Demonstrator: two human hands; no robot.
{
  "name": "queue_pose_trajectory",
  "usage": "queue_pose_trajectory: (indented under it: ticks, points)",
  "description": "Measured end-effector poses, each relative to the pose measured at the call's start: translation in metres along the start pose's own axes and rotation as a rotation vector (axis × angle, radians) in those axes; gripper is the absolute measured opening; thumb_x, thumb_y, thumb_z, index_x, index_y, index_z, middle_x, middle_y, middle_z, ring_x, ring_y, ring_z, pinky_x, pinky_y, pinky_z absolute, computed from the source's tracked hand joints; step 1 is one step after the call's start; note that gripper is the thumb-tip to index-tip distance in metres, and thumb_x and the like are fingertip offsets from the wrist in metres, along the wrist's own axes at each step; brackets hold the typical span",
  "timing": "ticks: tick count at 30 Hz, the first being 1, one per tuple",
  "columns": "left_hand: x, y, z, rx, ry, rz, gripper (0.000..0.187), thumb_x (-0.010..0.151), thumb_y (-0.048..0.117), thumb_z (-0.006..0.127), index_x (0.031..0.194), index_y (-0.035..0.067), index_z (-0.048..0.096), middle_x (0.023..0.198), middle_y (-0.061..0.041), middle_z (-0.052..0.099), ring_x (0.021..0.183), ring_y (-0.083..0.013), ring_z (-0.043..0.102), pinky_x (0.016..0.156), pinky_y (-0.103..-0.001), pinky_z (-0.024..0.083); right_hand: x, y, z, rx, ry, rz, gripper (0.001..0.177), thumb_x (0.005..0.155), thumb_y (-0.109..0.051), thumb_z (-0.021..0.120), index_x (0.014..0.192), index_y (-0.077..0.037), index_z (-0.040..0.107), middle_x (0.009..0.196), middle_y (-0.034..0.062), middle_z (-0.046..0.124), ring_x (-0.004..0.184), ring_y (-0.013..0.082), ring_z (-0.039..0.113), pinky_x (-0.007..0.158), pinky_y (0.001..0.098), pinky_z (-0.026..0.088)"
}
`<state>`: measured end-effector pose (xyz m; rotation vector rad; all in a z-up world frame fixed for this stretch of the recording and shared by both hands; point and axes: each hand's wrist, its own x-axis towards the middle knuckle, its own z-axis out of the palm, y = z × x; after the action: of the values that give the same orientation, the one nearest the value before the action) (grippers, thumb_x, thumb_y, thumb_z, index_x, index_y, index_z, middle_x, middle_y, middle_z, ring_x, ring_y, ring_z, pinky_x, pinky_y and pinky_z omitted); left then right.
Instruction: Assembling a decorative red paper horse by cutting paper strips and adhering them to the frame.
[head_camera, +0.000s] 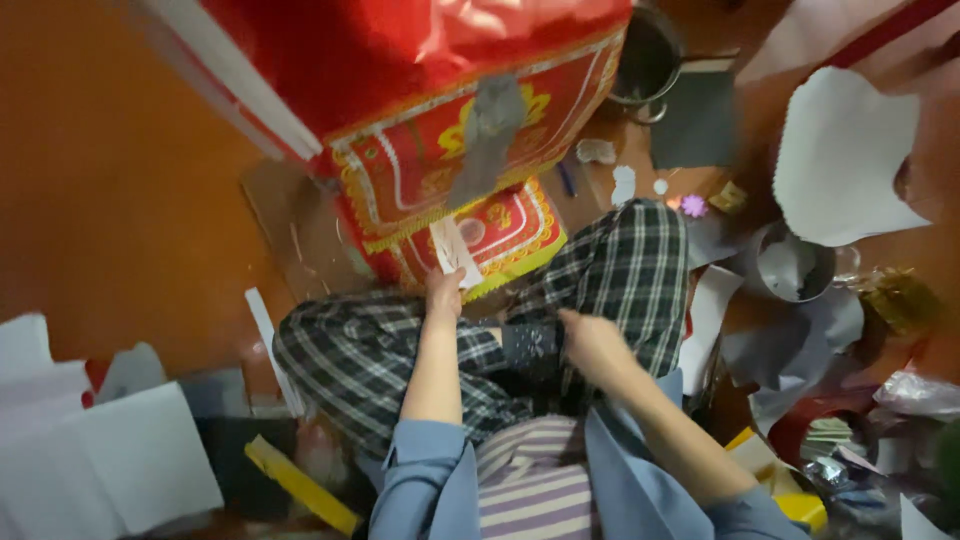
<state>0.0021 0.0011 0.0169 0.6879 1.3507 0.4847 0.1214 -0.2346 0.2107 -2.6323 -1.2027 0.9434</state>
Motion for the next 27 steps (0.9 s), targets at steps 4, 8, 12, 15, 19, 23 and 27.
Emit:
queue_pose_trajectory:
  ticks: [4, 8, 12, 15, 19, 23, 27]
  points:
    - [0.009, -0.011, 0.012, 0.042, -0.056, 0.151, 0.088, 0.071, -0.003, 0.081, 0.147, 0.003, 0.036, 0.15, -0.025, 0.033, 0.137, -0.0442, 0.033, 0.105, -0.055, 0.037, -0.013, -0.024, -0.166, 0.169, 0.207, 0.086, 0.068, 0.078, 0.005, 0.051, 0.145, -0.004, 0.043, 0.091, 0.0266, 0.067, 0.089, 0.0487, 0.064, 0.074, 0.0587, 0.05]
    - [-0.008, 0.008, 0.005, 0.007, -0.106, 0.01, 0.091, 0.075, -0.006, 0.078, 0.149, -0.002, 0.025, 0.152, -0.025, 0.021, 0.128, -0.0496, 0.041, 0.079, -0.059, 0.054, 0.1, 0.042, -0.182, -0.034, 0.575, 0.087, 0.042, 0.087, -0.012, 0.056, 0.128, -0.013, 0.058, 0.091, 0.0195, 0.067, 0.087, 0.0435, 0.067, 0.074, 0.0546, 0.054]
    - [-0.041, 0.043, 0.006, 0.001, -0.077, -0.11, 0.101, 0.079, 0.018, 0.083, 0.154, 0.006, 0.018, 0.157, -0.024, 0.013, 0.134, -0.0536, 0.032, 0.085, -0.065, 0.048, 0.184, 0.048, -0.221, -0.256, 0.559, 0.217, 0.026, 0.085, -0.022, 0.061, 0.109, -0.017, 0.069, 0.09, 0.0097, 0.067, 0.08, 0.0333, 0.071, 0.065, 0.0449, 0.059]
    - [-0.042, 0.057, 0.004, -0.041, -0.07, -0.242, 0.069, 0.089, 0.034, 0.067, 0.145, 0.012, 0.033, 0.143, -0.021, 0.035, 0.122, -0.0509, 0.044, 0.08, -0.062, 0.052, 0.217, 0.034, -0.253, -0.291, 0.446, 0.276, 0.028, 0.085, -0.015, 0.059, 0.111, -0.011, 0.071, 0.105, 0.0132, 0.064, 0.095, 0.0349, 0.066, 0.073, 0.0458, 0.057]
    - [-0.022, 0.048, 0.002, 0.03, -0.013, -0.279, 0.052, 0.097, 0.05, 0.048, 0.121, 0.006, 0.061, 0.1, -0.021, 0.071, 0.085, -0.04, 0.069, 0.061, -0.053, 0.054, 0.28, 0.061, -0.251, -0.293, 0.361, 0.312, 0.033, 0.094, -0.02, 0.046, 0.115, -0.013, 0.071, 0.123, 0.0123, 0.056, 0.119, 0.0332, 0.049, 0.082, 0.0457, 0.054]
    - [-0.036, 0.064, 0.01, 0.066, -0.005, -0.321, 0.044, 0.099, 0.041, 0.044, 0.127, 0.009, 0.057, 0.116, -0.021, 0.065, 0.101, -0.0407, 0.063, 0.074, -0.052, 0.054, 0.29, 0.065, -0.245, -0.348, 0.288, 0.319, 0.034, 0.094, -0.014, 0.047, 0.119, -0.012, 0.069, 0.126, 0.011, 0.055, 0.122, 0.0322, 0.046, 0.085, 0.0462, 0.054]
    - [-0.017, 0.051, 0.009, 0.167, 0.056, -0.11, 0.031, 0.085, 0.017, 0.06, 0.108, -0.001, 0.071, 0.093, -0.015, 0.072, 0.077, -0.0304, 0.067, 0.061, -0.042, 0.049, 0.211, 0.015, -0.274, -0.185, 0.282, 0.28, 0.027, 0.079, -0.01, 0.064, 0.105, -0.007, 0.07, 0.111, 0.0138, 0.062, 0.106, 0.0336, 0.057, 0.075, 0.0454, 0.056]
